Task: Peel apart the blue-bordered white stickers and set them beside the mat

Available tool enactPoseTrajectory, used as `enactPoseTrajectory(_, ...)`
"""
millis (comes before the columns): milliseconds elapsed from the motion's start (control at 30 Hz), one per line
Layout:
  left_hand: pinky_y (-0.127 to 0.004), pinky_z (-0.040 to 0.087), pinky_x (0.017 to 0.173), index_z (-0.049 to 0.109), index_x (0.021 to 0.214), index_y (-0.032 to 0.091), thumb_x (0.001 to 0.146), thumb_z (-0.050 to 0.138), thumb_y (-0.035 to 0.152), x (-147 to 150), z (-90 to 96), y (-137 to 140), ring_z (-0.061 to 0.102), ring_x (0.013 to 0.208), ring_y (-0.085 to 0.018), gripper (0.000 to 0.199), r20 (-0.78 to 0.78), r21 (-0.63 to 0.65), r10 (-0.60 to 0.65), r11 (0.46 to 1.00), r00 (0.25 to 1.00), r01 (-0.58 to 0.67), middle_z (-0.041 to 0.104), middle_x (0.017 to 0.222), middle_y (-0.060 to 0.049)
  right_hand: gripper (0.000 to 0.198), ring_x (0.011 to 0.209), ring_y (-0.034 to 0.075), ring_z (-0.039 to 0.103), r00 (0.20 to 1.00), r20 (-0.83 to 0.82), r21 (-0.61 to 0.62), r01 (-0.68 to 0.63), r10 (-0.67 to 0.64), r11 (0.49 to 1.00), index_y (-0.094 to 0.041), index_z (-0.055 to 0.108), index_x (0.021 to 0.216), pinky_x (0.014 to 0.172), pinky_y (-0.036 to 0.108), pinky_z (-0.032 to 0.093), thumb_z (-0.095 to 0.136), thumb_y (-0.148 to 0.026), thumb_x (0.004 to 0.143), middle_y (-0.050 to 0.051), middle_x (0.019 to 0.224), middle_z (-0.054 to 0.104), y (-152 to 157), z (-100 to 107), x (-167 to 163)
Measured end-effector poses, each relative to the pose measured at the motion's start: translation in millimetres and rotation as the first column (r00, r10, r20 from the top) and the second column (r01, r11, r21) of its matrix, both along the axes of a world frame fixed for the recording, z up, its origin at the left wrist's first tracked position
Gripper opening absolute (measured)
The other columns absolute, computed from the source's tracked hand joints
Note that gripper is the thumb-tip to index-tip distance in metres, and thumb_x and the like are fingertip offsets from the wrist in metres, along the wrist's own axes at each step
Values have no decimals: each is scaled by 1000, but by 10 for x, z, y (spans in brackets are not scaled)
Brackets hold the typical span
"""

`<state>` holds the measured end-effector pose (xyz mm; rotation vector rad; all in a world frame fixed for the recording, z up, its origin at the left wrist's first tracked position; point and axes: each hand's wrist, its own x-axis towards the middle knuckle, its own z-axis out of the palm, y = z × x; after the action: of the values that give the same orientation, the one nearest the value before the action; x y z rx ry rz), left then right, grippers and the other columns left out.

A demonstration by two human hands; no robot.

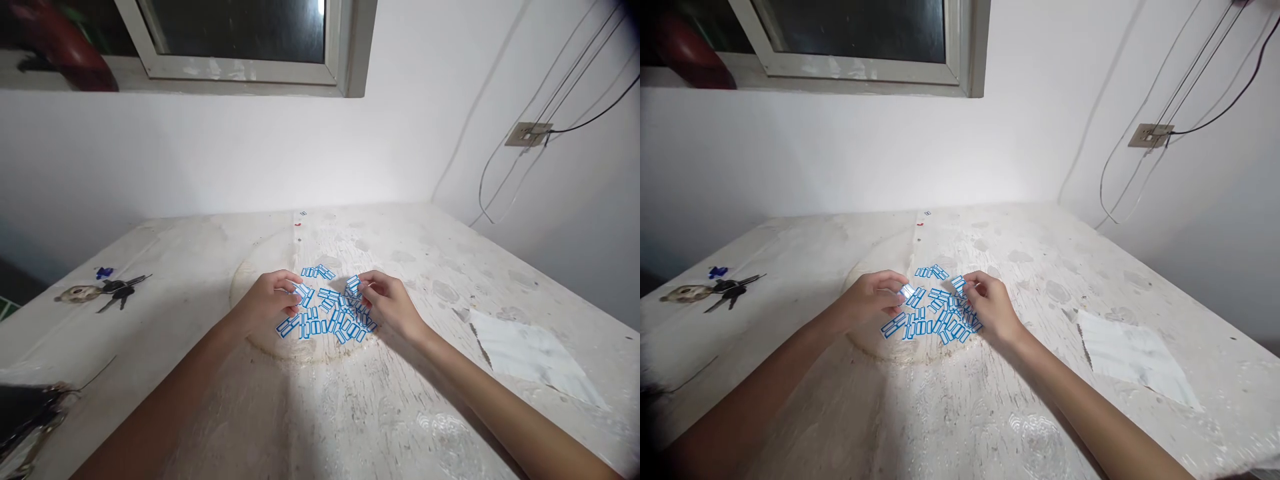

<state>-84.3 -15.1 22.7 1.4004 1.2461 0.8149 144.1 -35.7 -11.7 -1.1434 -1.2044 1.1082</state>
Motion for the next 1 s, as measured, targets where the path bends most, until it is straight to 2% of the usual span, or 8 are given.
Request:
enactPoseTrajectory(67,-29,54,57,64,90,14,58,76,25,14,27,-17,64,55,-15,36,24,-40,4,999,1000,-3,63,77,-2,17,53,10,45,999,-33,-30,19,-20,999,-14,60,73,50,23,34,68,-29,68,-3,57,51,26,32,38)
enactPoseTrajectory(167,-30,55,66,63,78,10,62,75,30,98,22,-64,66,64,-18,29,90,-101,-11,995,996,20,63,69,-3,18,51,9,45,993,-117,-89,6,-16,996,-13,59,71,48,21,33,69,-27,68,-3,56,51,28,50,43)
enactPoseTrajectory(233,-32,55,70,61,73,10,67,72,35,191,-19,-113,66,70,-19,28,152,-133,-13,991,988,34,61,64,-3,21,50,9,46,981,-191,-133,-58,32,989,-12,60,71,48,22,34,70,-30,66,-1,55,53,-22,44,-15)
enactPoseTrajectory(333,-38,56,70,59,74,11,69,70,41,346,-114,-208,67,72,-23,32,244,-177,-9,983,970,54,63,73,-6,26,52,10,47,950,-292,-167,-166,112,972,-11,62,68,51,24,37,76,-32,60,2,59,56,-158,15,-166)
enactPoseTrajectory(567,-43,50,88,49,71,15,73,68,41,566,-293,-418,67,83,-24,32,428,-134,7,989,904,56,60,78,-4,29,58,12,50,919,-387,-174,-155,77,972,-14,61,69,57,26,39,77,-36,59,2,65,57,-304,-55,-317)
enactPoseTrajectory(700,-46,46,93,53,75,14,74,66,42,623,-328,-489,66,88,-25,31,442,-93,15,995,897,29,60,83,-4,29,59,11,49,934,-351,-132,-126,72,983,-15,58,69,55,25,38,75,-37,63,0,65,54,-305,-66,-308)
enactPoseTrajectory(800,-46,46,93,54,70,12,71,69,42,668,-310,-521,63,93,-27,33,448,-64,5,998,894,27,61,83,-5,30,60,12,47,958,-278,-88,-102,73,991,-16,54,69,54,24,37,72,-39,65,0,64,52,-334,-101,-346)
enactPoseTrajectory(1000,-46,46,93,60,79,11,69,71,34,654,-268,-545,65,90,-27,27,435,-127,67,992,898,-12,68,79,-7,26,61,13,49,996,2,-9,-94,94,996,-18,50,76,57,26,39,53,-43,79,1,69,53,-250,-86,-296)
